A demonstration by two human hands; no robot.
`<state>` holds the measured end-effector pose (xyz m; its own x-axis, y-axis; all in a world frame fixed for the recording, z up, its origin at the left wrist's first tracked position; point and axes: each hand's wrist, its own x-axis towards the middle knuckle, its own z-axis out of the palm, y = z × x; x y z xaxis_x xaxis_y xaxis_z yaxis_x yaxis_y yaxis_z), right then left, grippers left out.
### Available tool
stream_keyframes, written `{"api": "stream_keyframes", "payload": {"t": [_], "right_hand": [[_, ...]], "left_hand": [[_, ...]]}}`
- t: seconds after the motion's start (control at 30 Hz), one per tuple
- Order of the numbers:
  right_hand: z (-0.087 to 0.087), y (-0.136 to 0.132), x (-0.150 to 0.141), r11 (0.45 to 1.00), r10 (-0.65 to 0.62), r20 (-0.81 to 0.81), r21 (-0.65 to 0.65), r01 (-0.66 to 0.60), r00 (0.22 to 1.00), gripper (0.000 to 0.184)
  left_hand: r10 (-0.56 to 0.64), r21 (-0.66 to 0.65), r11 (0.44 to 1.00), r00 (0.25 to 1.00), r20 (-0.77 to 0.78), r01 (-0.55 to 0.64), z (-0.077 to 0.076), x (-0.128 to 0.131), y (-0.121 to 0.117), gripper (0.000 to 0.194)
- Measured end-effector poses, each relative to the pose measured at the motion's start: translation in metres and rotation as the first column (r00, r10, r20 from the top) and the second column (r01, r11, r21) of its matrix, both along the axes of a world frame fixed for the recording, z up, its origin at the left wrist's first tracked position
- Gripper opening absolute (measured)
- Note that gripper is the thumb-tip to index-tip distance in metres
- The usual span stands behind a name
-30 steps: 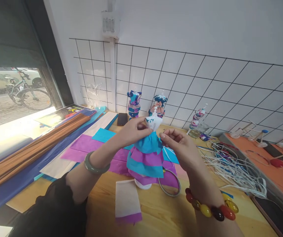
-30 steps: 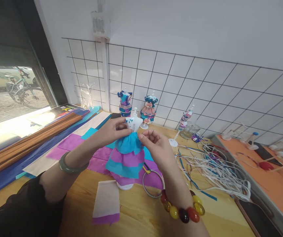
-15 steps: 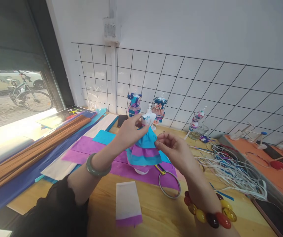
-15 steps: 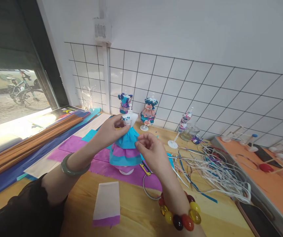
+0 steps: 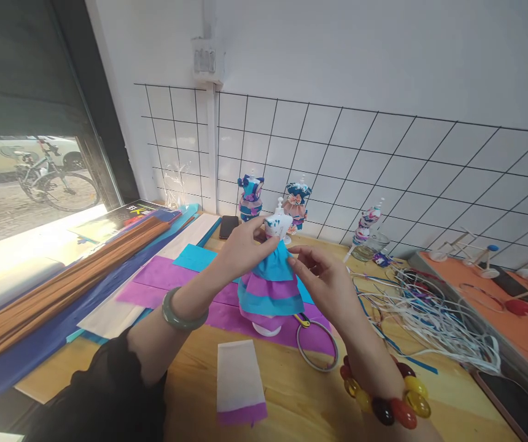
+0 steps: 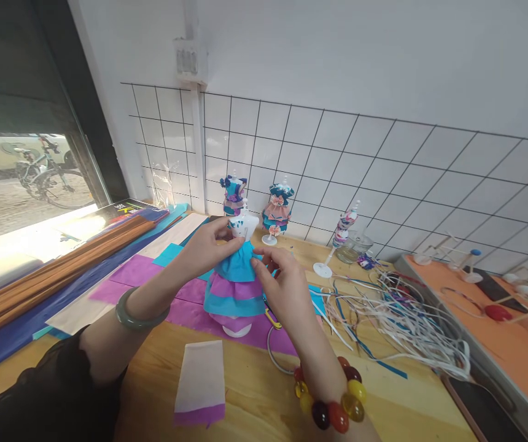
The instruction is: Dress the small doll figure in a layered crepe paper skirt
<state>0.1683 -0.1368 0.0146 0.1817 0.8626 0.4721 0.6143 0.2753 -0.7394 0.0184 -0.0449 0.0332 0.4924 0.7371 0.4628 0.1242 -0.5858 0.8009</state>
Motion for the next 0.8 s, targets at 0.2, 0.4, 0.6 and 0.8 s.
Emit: {"api": "stream_keyframes", "payload": {"t": [0.2,0.4,0.6,0.8], "right_hand": [[-0.004,-0.002,-0.009,0.985,-0.053,0.287,0.172,0.002,0.956,0.027],[-0.009,0.002,-0.013,0.963,-0.136,0.477,0.271,0.002,0.868,0.028],[-0.012,0.005,-0.010,0.953,-0.167,0.494,0.303,0.011,0.853,0.030],[-0.012,0.006,-0.009,0.965,-0.123,0.399,0.262,0.015,0.909,0.028]], "left_hand": [[-0.040,-0.034,0.999,0.999,0.009,0.040,-0.001,0.001,-0.002,0.017],[0.012,0.017,1.000,1.000,-0.004,-0.012,0.000,0.001,-0.004,0.016],[0.012,0.033,0.999,0.999,-0.053,-0.010,0.000,0.000,-0.005,0.022],[-0.075,0.066,0.994,0.991,-0.108,0.082,0.001,-0.002,-0.007,0.044]]}}
